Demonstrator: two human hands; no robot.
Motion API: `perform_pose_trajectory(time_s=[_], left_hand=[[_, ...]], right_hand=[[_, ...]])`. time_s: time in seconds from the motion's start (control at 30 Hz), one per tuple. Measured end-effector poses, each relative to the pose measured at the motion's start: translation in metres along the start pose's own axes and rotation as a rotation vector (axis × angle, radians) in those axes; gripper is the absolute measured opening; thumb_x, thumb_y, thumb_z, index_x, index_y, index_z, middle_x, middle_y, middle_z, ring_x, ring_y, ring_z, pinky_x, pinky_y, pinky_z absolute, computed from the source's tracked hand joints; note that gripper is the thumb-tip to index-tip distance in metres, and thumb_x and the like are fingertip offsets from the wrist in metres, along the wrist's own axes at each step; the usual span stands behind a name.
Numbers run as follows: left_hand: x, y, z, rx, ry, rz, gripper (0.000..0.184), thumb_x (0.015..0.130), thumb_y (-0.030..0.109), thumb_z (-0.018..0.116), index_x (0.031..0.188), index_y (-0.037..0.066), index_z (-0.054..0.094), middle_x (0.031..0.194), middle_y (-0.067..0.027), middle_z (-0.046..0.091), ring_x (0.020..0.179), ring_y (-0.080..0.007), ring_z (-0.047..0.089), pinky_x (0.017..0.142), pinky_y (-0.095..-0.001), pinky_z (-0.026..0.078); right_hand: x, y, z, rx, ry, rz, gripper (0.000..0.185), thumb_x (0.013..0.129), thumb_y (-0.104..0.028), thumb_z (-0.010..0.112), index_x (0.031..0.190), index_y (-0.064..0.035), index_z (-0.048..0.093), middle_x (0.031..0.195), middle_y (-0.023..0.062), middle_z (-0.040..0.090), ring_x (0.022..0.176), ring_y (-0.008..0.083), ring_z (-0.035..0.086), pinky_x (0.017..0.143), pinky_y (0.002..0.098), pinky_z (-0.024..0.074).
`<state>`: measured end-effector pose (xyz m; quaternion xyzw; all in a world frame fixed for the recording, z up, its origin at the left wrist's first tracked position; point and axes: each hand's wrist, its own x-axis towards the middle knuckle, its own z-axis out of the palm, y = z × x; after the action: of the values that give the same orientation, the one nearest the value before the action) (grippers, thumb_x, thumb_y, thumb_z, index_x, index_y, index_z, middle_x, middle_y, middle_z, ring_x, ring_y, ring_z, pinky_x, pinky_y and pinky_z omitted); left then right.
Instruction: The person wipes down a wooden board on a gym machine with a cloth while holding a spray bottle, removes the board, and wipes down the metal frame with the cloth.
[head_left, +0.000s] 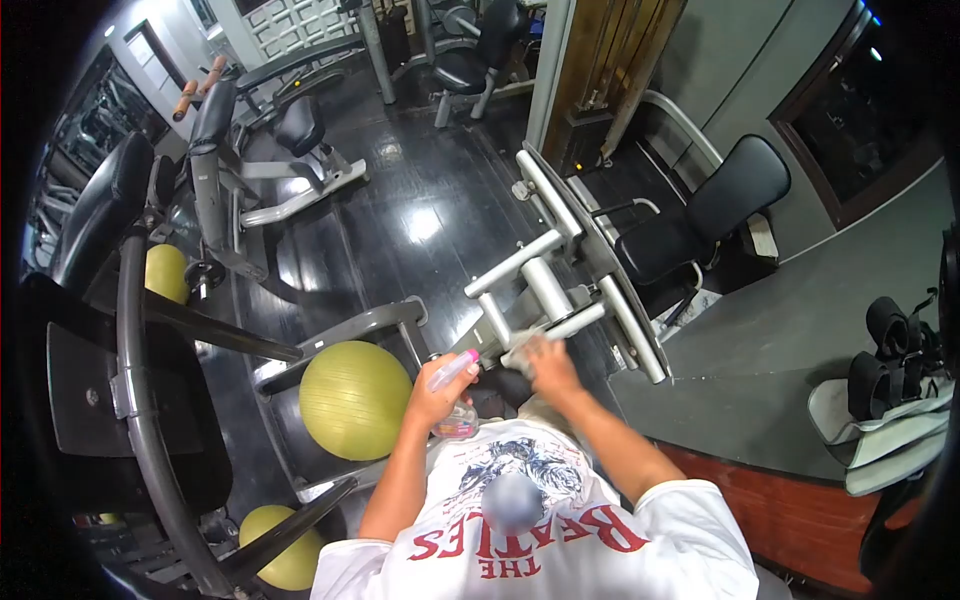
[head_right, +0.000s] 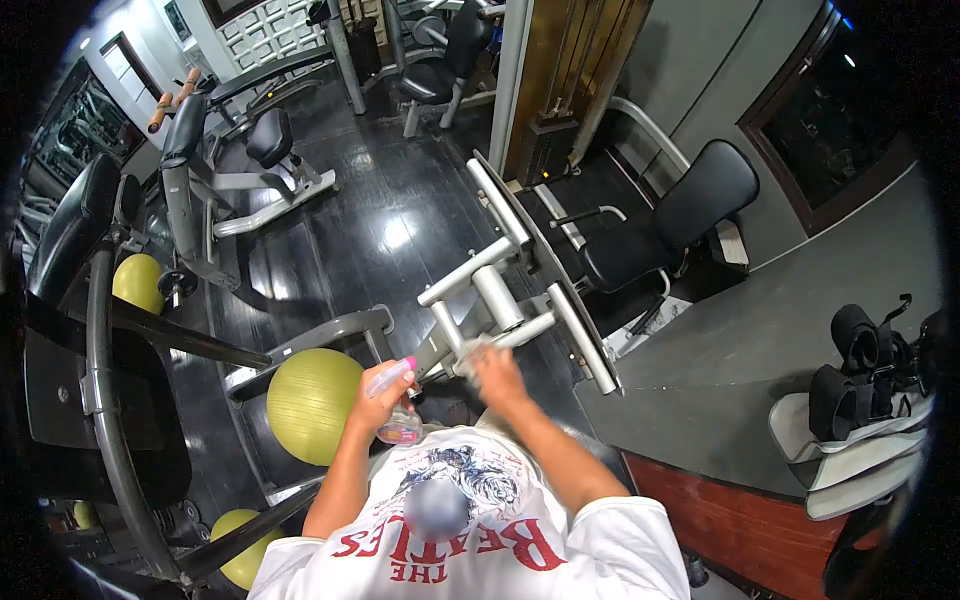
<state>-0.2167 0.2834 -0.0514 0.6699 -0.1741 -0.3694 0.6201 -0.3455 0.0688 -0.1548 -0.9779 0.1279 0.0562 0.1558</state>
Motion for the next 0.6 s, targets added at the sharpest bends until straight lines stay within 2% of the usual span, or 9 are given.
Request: perform_pose_trajectory(time_s=[0.07,0.1,0.17,0.23,0.3,0.37,0.43,0.5,0.6], left_hand=[[0.001,-0.005,-0.003,-0.002,-0.014,-0.006,0.035,0.090,0.032,0.068,0.090,-0.002,0.064,0.076,-0.0090,0.066,0.054,-0.0150,0.061,0.050,-0.0280,0.050],[0.000,-0.008,-0.004,-0.004,-0.009,-0.014,0.035,0.090,0.032,0.068,0.090,-0.003,0.064,0.076,-0.0090,0.065,0.054,-0.0149,0.061,0.050,-0.0279,0.050],[-0.003,-0.014,-0.007,-0.002,-0.001,-0.032,0.035,0.090,0.032,0.068,0.091,-0.003,0.064,0.076,-0.0091,0.065,0.054,-0.0147,0.061,0.050,-0.0276,0.050],[-0.005,-0.018,-0.008,-0.014,0.005,-0.048,0.035,0.090,0.032,0.067,0.092,-0.003,0.064,0.076,-0.0092,0.065,0.054,-0.0145,0.061,0.050,-0.0277,0.050],[-0.007,-0.016,-0.009,-0.026,0.023,-0.058,0.034,0.090,0.031,0.067,0.092,-0.002,0.064,0.076,-0.0091,0.065,0.054,-0.0143,0.061,0.050,-0.0276,0.050],[-0.011,-0.008,-0.009,-0.034,0.043,-0.067,0.033,0.090,0.031,0.067,0.093,-0.002,0.065,0.076,-0.0090,0.065,0.054,-0.0141,0.060,0.050,-0.0274,0.050],[-0.011,-0.016,-0.012,-0.048,0.044,-0.039,0.032,0.090,0.030,0.067,0.094,-0.002,0.065,0.076,-0.0088,0.065,0.054,-0.0138,0.060,0.051,-0.0275,0.050],[-0.009,-0.018,-0.013,-0.056,0.042,-0.014,0.032,0.090,0.029,0.067,0.094,-0.002,0.065,0.077,-0.0088,0.065,0.054,-0.0137,0.060,0.051,-0.0276,0.050],[-0.013,-0.019,-0.019,-0.062,0.053,-0.020,0.032,0.090,0.029,0.066,0.095,-0.002,0.065,0.077,-0.0089,0.065,0.054,-0.0140,0.060,0.051,-0.0278,0.050]], right_hand=[[0.006,0.021,-0.052,-0.064,0.223,0.156,0.057,0.075,-0.006,0.062,0.132,-0.0108,0.055,0.136,0.0138,0.046,0.112,0.0360,0.046,0.099,0.0399,0.0398],[0.010,0.032,-0.069,-0.082,0.289,0.255,0.054,0.078,-0.009,0.060,0.132,-0.0073,0.053,0.134,0.0145,0.046,0.112,0.0356,0.046,0.098,0.0413,0.0405],[0.017,0.054,-0.056,-0.119,0.332,0.309,0.051,0.081,-0.008,0.057,0.132,-0.0063,0.053,0.133,0.0156,0.047,0.111,0.0368,0.046,0.097,0.0421,0.0416],[0.014,0.046,-0.029,-0.217,0.273,0.243,0.050,0.082,-0.006,0.055,0.132,-0.0057,0.053,0.134,0.0151,0.046,0.110,0.0381,0.046,0.096,0.0425,0.0429],[0.011,0.025,-0.002,-0.120,0.323,0.316,0.046,0.083,-0.006,0.053,0.129,-0.0054,0.055,0.137,0.0133,0.046,0.112,0.0403,0.045,0.098,0.0440,0.0433],[0.007,0.008,0.022,-0.035,0.228,0.240,0.042,0.084,-0.006,0.053,0.126,-0.0061,0.057,0.136,0.0139,0.046,0.113,0.0416,0.044,0.097,0.0454,0.0441],[0.001,-0.012,0.031,0.009,-0.001,0.042,0.039,0.084,-0.008,0.054,0.122,-0.0080,0.059,0.132,0.0145,0.048,0.113,0.0414,0.045,0.095,0.0461,0.0453],[0.001,-0.024,0.048,-0.142,0.196,-0.139,0.034,0.085,-0.013,0.053,0.118,-0.0131,0.061,0.123,0.0135,0.052,0.108,0.0379,0.050,0.090,0.0449,0.0474],[0.014,-0.012,0.023,-0.227,0.067,-0.045,0.036,0.085,-0.016,0.053,0.121,-0.0135,0.060,0.125,0.0110,0.053,0.103,0.0314,0.052,0.082,0.0410,0.0476]])
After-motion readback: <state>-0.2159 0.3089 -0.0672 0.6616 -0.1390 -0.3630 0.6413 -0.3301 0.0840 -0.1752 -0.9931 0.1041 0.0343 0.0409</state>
